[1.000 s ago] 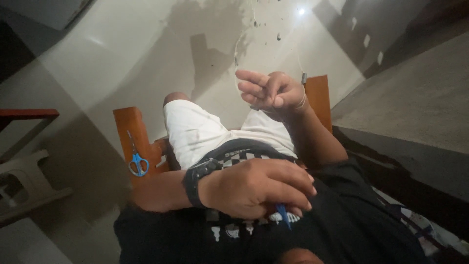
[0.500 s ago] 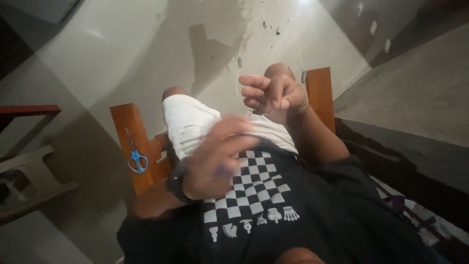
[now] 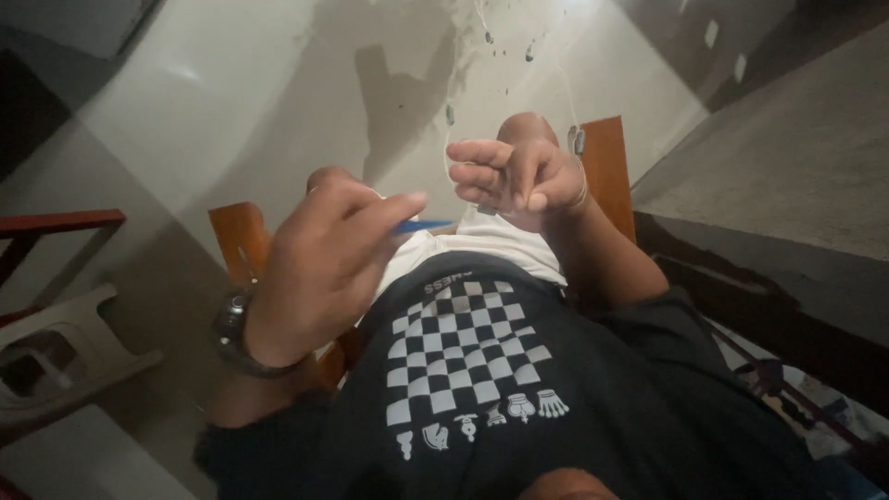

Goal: Assembling a fishing rig by cutting line and manipulating components with a tool.

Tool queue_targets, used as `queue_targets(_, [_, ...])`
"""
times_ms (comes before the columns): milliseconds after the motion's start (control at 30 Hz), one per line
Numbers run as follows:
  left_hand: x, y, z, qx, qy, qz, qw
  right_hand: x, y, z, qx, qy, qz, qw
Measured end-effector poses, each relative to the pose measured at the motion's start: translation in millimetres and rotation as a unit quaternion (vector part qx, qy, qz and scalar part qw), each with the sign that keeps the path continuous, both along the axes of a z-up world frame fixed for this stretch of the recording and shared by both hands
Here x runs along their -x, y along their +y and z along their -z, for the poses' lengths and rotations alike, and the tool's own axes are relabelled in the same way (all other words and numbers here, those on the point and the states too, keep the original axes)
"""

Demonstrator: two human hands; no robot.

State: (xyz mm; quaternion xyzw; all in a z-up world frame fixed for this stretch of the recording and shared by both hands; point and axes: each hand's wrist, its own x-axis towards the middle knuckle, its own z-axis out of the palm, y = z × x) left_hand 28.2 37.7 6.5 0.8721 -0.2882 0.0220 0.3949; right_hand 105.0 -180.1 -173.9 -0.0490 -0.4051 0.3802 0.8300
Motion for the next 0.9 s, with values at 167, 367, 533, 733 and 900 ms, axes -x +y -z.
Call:
queue_targets(167, [-9.5, -12.0, -1.7, -0.106, -0.101, -0.010, 0.989, 1.9, -1.1, 5.3, 0.000, 0.002, 0.022, 1.000])
queue_targets(367, [-15.4, -22.1, -1.0, -0.180, -0.156, -0.019, 0.971, -0.6, -1.7, 0.7, -0.009, -0.016, 0.028, 0.999])
queue_targets(533, [-15.5, -27.4, 5.1, -0.156, -0.123, -0.029, 0.980, -0.2, -4.0, 2.3, -0.004, -0.016, 0.041, 0.999])
queue_targets(733, [-18.1, -33.2, 5.8, -0.133, -0.121, -0.021, 0.983, -0.1, -5.1, -2.2, 0.010, -0.012, 0.049, 0.999])
queue_targets(900, [-20.1, -36.8, 5.8, -0.127, -0.123, -0.016, 0.984, -2.3, -5.2, -0.5, -0.011, -0.021, 0.047, 0.999])
